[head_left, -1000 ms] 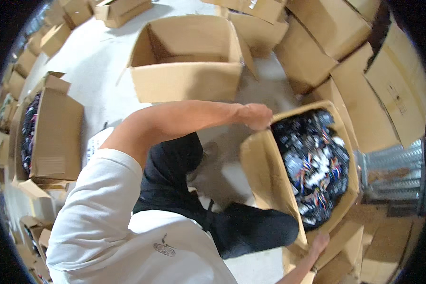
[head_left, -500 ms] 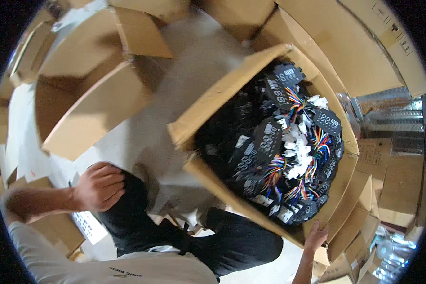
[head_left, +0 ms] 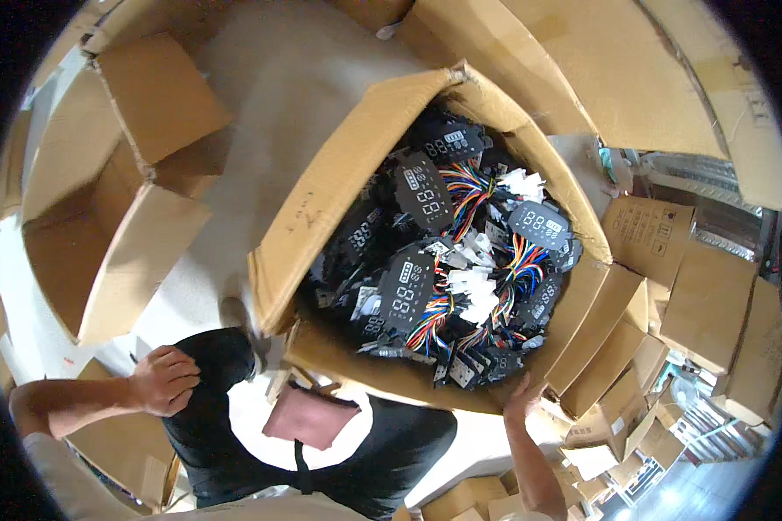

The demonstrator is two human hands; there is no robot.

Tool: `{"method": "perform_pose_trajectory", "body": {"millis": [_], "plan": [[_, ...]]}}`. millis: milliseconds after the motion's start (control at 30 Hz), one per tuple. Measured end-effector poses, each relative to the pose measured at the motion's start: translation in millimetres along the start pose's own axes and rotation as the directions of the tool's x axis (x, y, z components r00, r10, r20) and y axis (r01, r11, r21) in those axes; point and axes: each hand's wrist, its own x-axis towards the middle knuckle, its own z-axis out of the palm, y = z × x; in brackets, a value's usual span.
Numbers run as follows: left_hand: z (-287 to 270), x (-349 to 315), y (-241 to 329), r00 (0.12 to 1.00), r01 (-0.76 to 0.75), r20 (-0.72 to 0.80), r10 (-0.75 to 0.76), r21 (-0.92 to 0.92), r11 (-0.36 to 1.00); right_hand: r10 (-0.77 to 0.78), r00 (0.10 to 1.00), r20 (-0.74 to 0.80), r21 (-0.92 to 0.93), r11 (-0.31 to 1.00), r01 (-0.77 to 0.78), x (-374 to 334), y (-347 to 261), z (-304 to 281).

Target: The person unboxes electronic modules with wiring harnesses by opening a cardboard box with a utility knife, then sorts them by hand from that box into another cardboard box.

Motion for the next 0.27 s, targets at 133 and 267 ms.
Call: {"method": "perform_pose_trajectory", "body": {"millis": [133,267], "plan": [[-8.1,-44.5,31.9,0.995,0.009,0.103,-0.006,-0.035,0.999,0.375,0.881,0.289,0.345,0.817,-0.461,12.1,-27.1,9.5],[25.4,-75.9,61.0,0.911,0.226,0.324,-0.254,0.122,0.967,0.186,0.678,0.711,-0.498,0.814,0.299,42.9,-121.6,-4.6]]}}
